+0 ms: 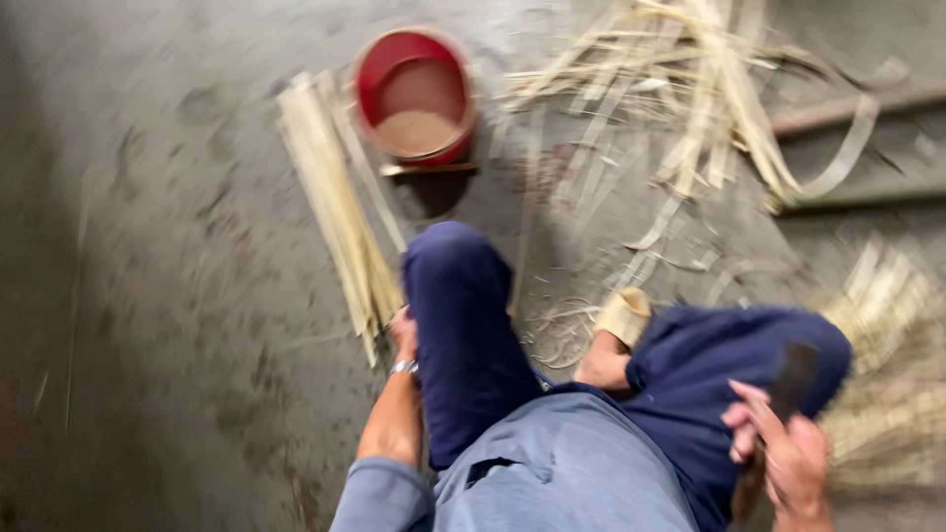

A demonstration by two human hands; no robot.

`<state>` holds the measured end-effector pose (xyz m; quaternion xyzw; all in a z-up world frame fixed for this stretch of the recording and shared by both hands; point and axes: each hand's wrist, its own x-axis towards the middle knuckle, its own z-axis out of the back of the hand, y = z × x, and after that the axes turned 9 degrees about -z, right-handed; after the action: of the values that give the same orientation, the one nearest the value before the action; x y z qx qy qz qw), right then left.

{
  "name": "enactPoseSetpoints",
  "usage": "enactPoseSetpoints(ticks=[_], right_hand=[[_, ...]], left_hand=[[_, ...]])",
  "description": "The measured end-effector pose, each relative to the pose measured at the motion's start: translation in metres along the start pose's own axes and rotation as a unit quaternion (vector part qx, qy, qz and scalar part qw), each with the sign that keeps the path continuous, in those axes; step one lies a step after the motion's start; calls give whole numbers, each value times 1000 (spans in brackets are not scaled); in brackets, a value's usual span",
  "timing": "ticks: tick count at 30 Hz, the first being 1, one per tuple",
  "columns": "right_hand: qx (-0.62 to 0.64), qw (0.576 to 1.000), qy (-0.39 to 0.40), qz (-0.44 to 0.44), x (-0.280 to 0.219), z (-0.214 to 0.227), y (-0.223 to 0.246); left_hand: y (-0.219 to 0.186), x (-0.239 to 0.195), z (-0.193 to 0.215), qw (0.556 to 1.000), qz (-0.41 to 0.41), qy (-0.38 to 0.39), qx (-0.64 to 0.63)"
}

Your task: The person sits on the floor and uses a knife to split long bamboo strips into thinner strands. They repeatedly pick up strips, shave them with the blade, and set the finished pieces aside.

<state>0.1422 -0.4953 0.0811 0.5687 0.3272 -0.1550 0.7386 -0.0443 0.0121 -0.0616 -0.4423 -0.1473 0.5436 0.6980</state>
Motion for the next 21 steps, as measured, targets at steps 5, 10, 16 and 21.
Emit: enactPoseSetpoints(ticks=[5,10,16,21], right_hand=[[-90,995,-1,-35,36,29,4],[-170,983,7,-70,29,9,17],[-236,969,-16,-72,29,-30,67],[-243,967,-34,-64,18,-56,86]], left_hand=[[53,12,-23,995,20,-56,86],[49,18,-26,995,39,-74,58],[24,32,-21,990,96,-36,97],[31,44,-34,984,94,-20,152]])
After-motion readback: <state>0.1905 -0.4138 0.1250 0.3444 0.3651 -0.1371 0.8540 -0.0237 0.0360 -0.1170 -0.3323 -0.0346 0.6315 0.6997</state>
